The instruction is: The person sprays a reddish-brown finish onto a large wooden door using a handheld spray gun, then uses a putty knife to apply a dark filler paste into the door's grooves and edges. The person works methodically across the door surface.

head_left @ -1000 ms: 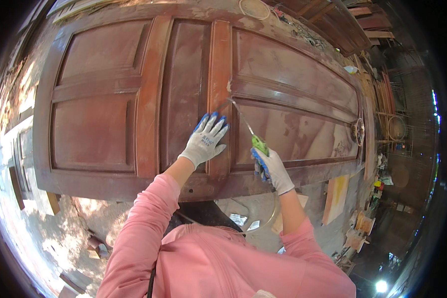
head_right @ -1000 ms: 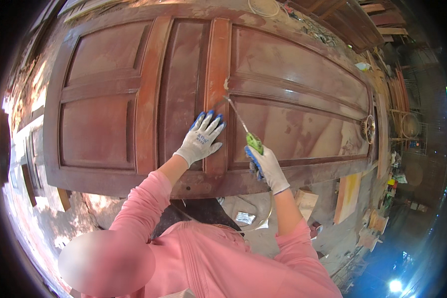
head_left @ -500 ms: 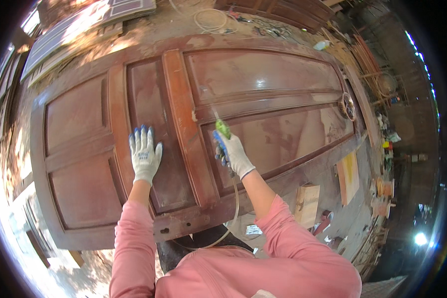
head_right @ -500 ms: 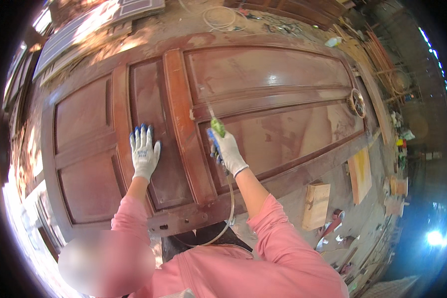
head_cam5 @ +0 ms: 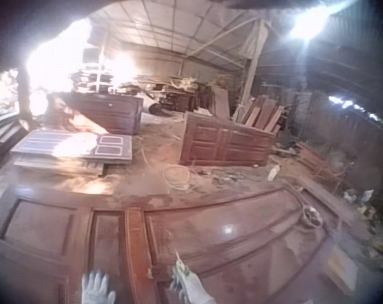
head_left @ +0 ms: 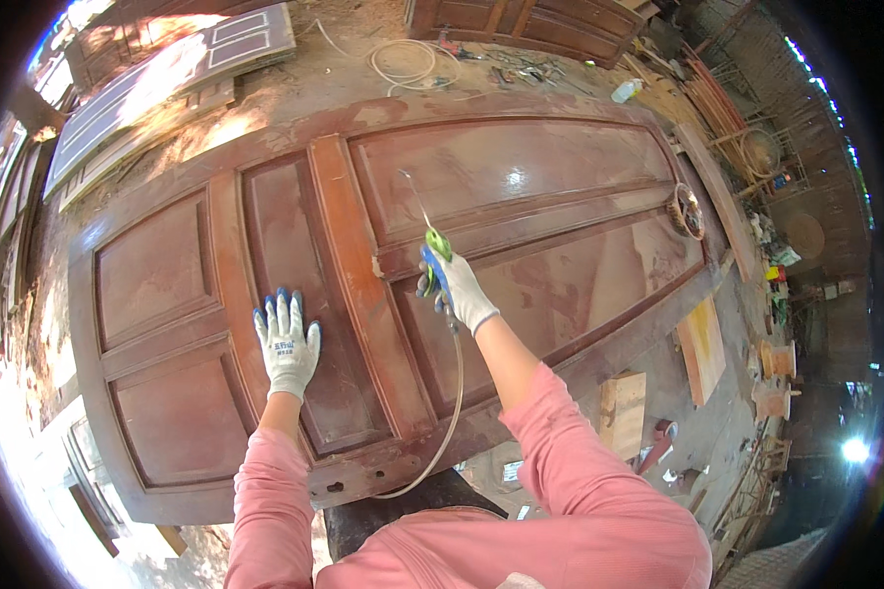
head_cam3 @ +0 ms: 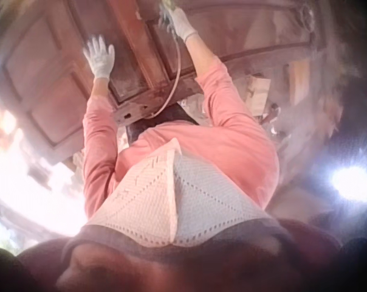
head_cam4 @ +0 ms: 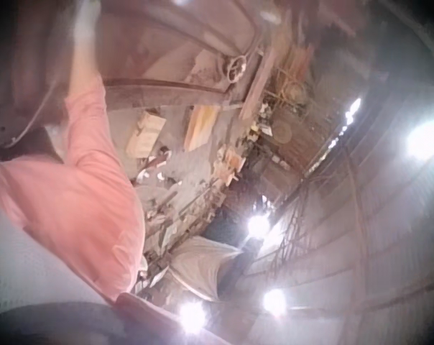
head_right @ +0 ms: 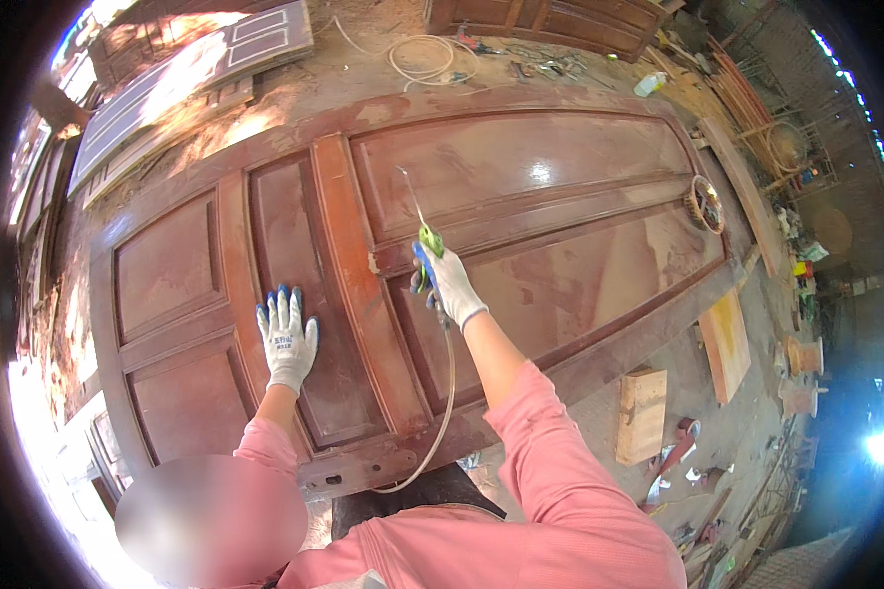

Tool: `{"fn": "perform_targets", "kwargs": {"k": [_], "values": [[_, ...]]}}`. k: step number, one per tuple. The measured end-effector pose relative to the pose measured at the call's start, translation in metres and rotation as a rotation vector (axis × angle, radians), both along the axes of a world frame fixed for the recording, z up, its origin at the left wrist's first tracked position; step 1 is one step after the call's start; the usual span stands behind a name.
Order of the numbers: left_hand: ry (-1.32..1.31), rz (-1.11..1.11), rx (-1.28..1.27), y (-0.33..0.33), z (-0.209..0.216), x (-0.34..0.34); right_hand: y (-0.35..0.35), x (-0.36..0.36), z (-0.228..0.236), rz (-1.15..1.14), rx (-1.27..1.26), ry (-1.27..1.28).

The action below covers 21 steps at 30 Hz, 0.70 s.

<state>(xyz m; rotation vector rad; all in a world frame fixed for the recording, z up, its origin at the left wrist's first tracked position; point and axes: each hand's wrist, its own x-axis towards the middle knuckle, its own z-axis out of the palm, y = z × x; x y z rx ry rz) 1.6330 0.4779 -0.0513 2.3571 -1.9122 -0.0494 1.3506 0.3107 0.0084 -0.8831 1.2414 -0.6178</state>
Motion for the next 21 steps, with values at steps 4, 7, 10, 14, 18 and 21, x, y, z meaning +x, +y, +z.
{"fn": "perform_targets", "kwargs": {"k": [4,7,10,14,18,21], "values": [[0.069,-0.082,-0.016,0.009,-0.001,0.013,-0.042,0.046,-0.022,-0.027,0.024,-0.091],[0.015,-0.016,-0.052,0.039,0.005,0.017,-0.065,0.069,-0.024,-0.033,0.034,-0.088],[0.036,0.143,-0.047,0.086,-0.003,0.031,-0.077,0.092,-0.026,-0.022,0.008,-0.14],[0.075,0.234,-0.027,0.139,-0.009,0.038,-0.078,0.128,-0.022,-0.071,0.015,-0.089],[0.088,0.312,-0.05,0.152,-0.009,0.028,-0.073,0.154,-0.024,0.129,0.035,-0.117],[0.103,0.315,-0.073,0.151,-0.005,0.027,-0.066,0.189,-0.018,0.144,0.05,-0.059]]}}
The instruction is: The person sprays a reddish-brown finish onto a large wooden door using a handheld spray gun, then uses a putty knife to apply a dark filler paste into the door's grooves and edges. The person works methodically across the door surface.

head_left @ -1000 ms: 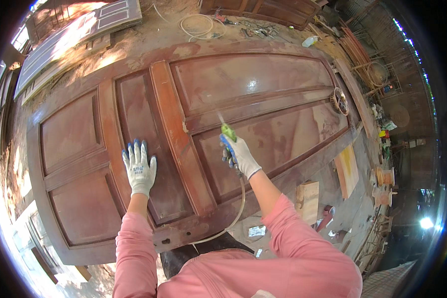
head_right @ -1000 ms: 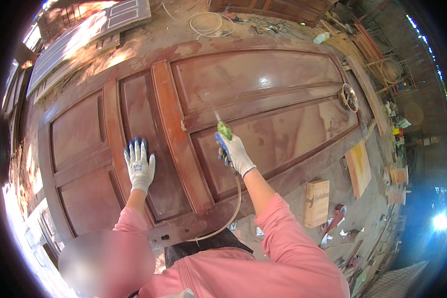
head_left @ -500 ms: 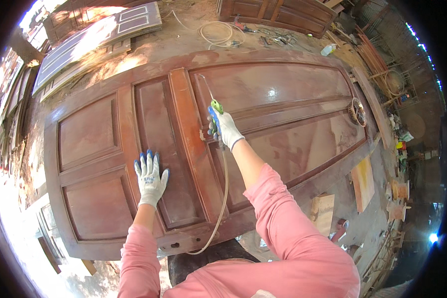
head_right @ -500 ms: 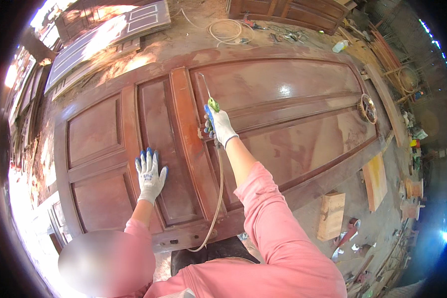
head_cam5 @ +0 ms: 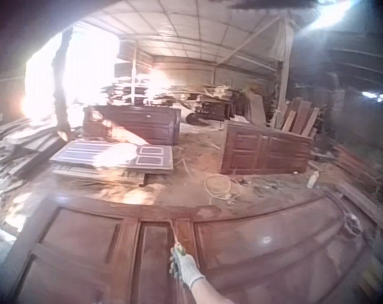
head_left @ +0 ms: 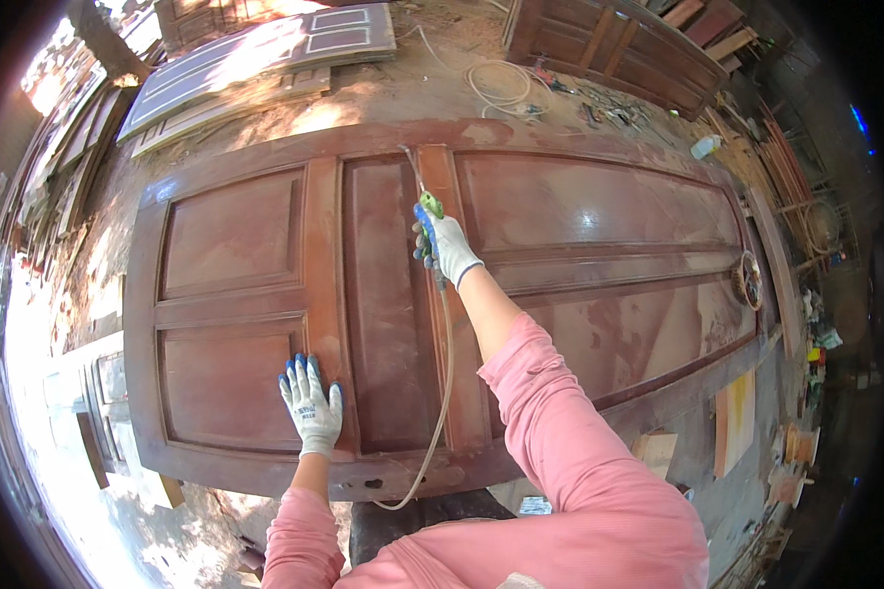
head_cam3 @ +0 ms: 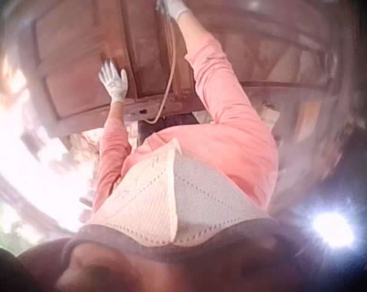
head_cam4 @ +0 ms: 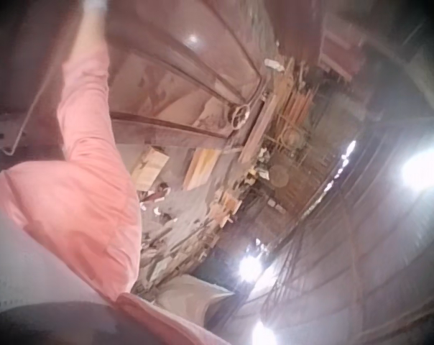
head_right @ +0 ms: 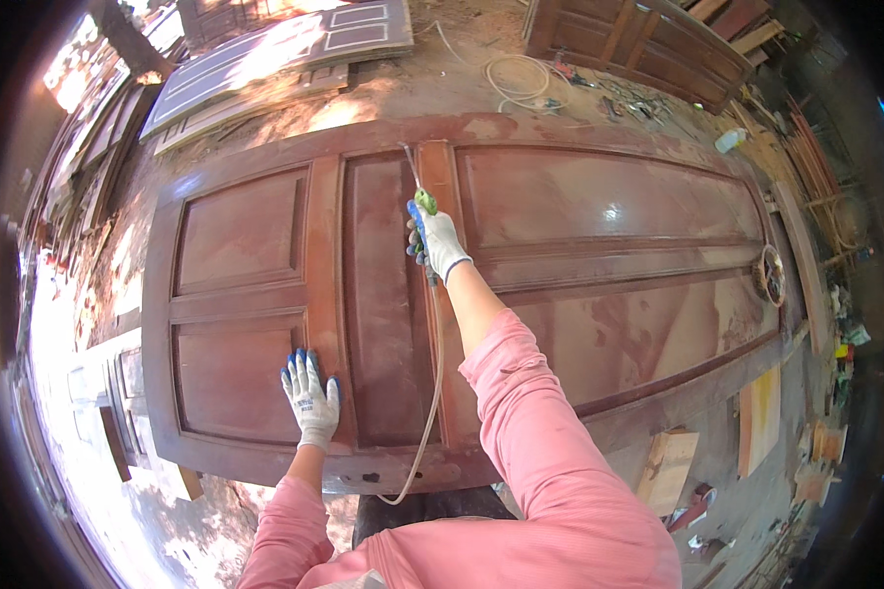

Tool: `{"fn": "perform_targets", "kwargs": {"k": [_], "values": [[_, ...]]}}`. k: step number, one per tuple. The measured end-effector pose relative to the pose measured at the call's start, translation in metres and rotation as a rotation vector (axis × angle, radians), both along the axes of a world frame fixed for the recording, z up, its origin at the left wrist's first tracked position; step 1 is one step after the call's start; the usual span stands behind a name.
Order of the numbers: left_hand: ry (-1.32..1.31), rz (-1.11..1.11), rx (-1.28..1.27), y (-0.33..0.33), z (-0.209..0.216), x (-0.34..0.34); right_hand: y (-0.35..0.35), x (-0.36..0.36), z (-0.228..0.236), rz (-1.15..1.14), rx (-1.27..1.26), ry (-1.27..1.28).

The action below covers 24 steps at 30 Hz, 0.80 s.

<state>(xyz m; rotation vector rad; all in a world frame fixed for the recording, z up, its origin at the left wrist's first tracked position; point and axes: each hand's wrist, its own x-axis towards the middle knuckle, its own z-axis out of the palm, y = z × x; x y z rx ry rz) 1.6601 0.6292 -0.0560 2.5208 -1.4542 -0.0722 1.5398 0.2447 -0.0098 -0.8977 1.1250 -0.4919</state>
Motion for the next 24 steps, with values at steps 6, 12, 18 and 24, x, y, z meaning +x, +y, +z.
{"fn": "perform_targets", "kwargs": {"k": [6,12,18,24], "values": [[0.028,-0.006,-0.032,-0.005,0.01,-0.002,-0.004,0.042,-0.015,0.183,0.014,-0.086],[0.064,0.012,-0.014,-0.006,0.013,-0.003,0.027,0.074,-0.015,0.209,0.068,-0.129],[0.075,0.024,-0.002,-0.005,0.011,-0.003,0.064,0.087,-0.01,0.056,0.072,-0.027],[0.093,0.033,0.026,-0.007,0.012,-0.002,0.091,0.124,-0.011,0.194,-0.079,-0.049]]}}
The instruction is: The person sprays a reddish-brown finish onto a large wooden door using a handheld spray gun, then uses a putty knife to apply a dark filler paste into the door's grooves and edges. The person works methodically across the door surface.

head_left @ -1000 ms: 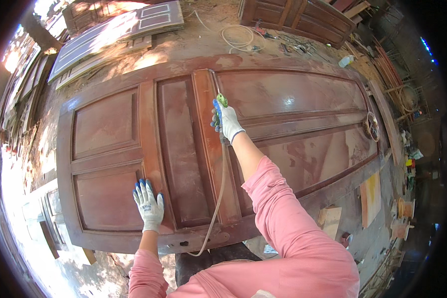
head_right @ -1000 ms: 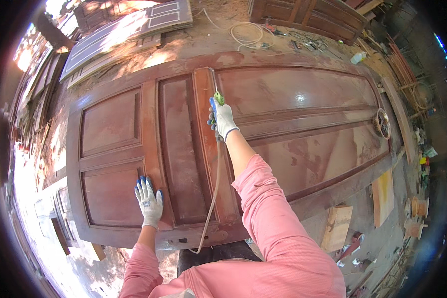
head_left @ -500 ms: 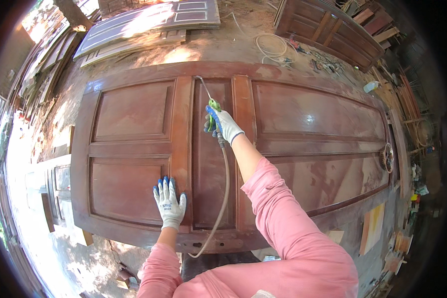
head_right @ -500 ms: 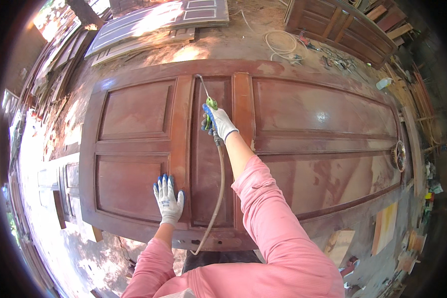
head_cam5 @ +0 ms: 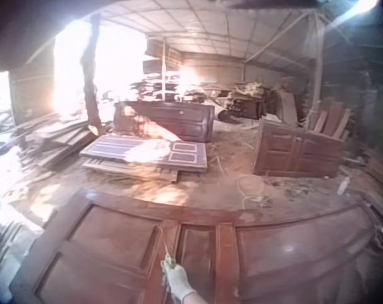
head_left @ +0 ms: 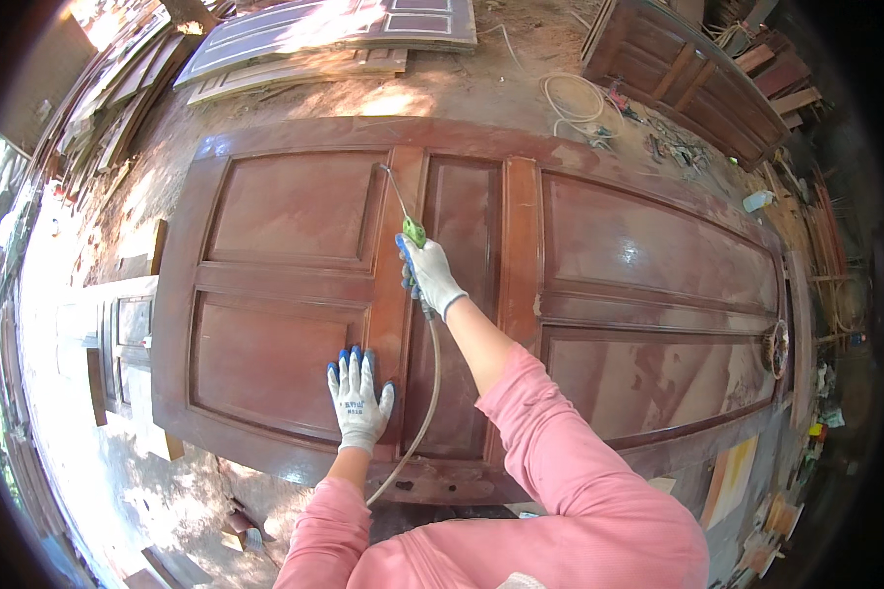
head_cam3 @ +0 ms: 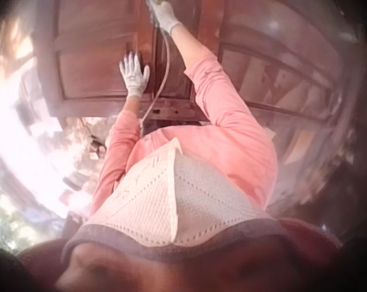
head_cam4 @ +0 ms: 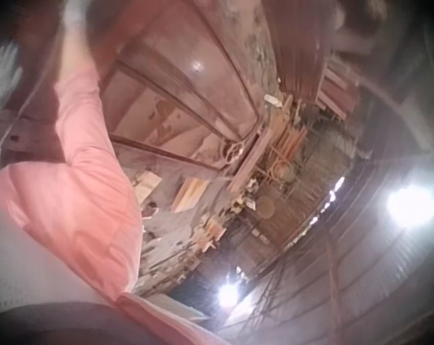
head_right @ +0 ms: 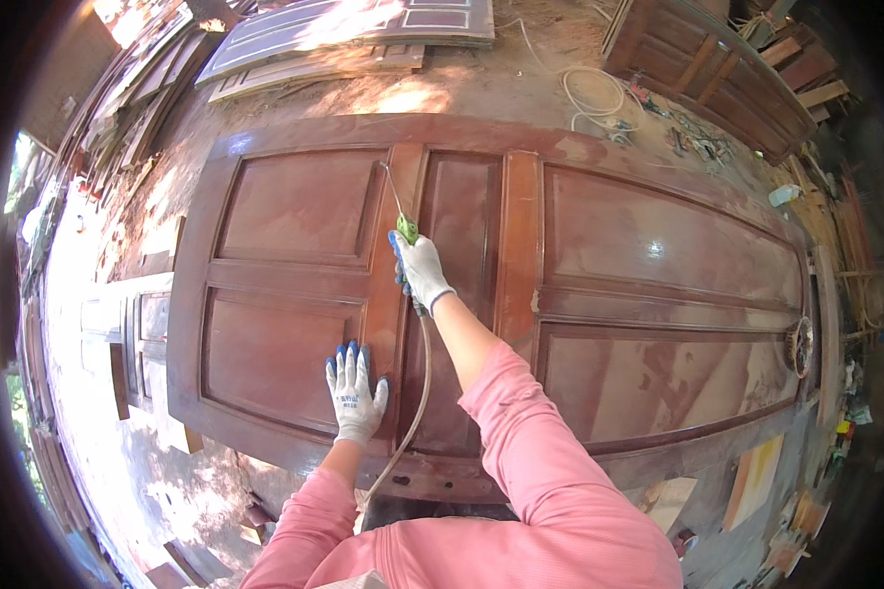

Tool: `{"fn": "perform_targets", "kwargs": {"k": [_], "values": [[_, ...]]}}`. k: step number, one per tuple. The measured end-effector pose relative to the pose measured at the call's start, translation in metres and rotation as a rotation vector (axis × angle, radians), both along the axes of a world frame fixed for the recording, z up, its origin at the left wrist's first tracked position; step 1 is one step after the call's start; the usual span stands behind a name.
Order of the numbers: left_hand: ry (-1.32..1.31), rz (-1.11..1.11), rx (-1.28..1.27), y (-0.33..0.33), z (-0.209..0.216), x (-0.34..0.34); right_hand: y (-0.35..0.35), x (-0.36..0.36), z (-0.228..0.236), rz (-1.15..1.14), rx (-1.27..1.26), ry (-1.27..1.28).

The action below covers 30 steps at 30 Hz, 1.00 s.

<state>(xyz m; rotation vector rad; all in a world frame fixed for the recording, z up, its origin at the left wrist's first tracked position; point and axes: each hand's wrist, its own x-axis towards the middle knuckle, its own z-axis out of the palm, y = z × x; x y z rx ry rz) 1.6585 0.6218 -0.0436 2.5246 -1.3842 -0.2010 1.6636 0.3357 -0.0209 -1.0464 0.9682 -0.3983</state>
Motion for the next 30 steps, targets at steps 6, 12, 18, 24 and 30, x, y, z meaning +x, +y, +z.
{"fn": "perform_targets", "kwargs": {"k": [6,12,18,24,30], "values": [[-0.002,0.008,-0.042,0.003,0.002,0.001,-0.013,0.034,0.016,0.125,-0.092,0.07],[0.008,0.016,-0.057,0.002,0.003,0.0,0.008,0.073,0.015,0.394,-0.062,0.077],[0.012,0.033,-0.034,0.001,-0.001,-0.001,0.035,0.127,0.017,0.376,-0.054,-0.009],[0.04,0.033,-0.014,0.003,0.008,-0.001,0.076,0.149,0.039,0.437,0.138,-0.168],[0.061,0.022,-0.224,0.001,0.004,-0.001,0.108,0.062,0.025,0.391,0.138,-0.218]]}}
